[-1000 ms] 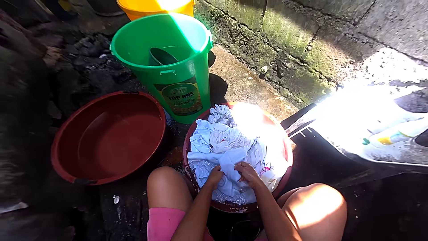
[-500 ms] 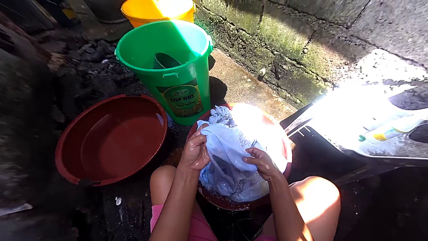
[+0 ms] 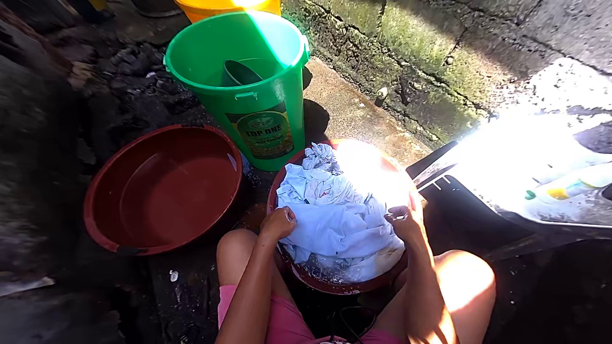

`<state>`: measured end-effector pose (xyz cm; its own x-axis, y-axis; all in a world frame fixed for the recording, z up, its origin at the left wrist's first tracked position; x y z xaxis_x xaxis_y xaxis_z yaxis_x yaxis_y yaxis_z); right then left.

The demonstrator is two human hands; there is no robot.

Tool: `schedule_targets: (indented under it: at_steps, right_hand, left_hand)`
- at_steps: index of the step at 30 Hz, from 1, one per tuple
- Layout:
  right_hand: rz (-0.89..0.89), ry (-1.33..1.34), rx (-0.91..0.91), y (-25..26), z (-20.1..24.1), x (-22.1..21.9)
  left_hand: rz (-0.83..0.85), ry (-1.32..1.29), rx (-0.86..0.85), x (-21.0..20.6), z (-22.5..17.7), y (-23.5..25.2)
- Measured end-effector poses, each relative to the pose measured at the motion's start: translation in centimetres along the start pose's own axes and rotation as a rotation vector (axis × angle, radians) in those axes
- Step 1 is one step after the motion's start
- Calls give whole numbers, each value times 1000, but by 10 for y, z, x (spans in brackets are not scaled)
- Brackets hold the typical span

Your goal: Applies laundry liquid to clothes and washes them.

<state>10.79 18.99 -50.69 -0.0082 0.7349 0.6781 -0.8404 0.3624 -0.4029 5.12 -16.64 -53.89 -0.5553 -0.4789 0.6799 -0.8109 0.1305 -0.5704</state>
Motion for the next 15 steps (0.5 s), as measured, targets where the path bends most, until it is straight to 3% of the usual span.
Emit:
schedule_targets:
  at_steps: [3,5,9,12,15]
  right_hand:
    - [111,-57,3,3,5,-40]
    - [284,-149,-14,0,3,-77]
    - [415,-327,61,18,-30,-136]
    - [428,-250,34,3,-1,-96]
    - [286,-124,149,-15,27,-25]
  left_hand:
    - [-45,-4,38,-30,-8,12]
    - [-54,-22,51,-58,-4,27]
    - [80,57,-23,-91,6,44]
    - [124,-35,-114,-46,-5,28]
    - [51,-149,-247,16,-13,-6]
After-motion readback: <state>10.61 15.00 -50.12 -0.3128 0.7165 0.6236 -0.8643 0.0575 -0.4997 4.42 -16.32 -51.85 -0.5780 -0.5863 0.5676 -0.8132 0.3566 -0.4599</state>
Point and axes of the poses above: each hand's wrist, its own y-axis towards the middle knuckle, its own x-axis out of the back of the hand, z = x × y, the point moved 10 cm from there along y, towards the middle knuckle, and after that the axes turned 2 degrees about z, right-handed, at the moved point
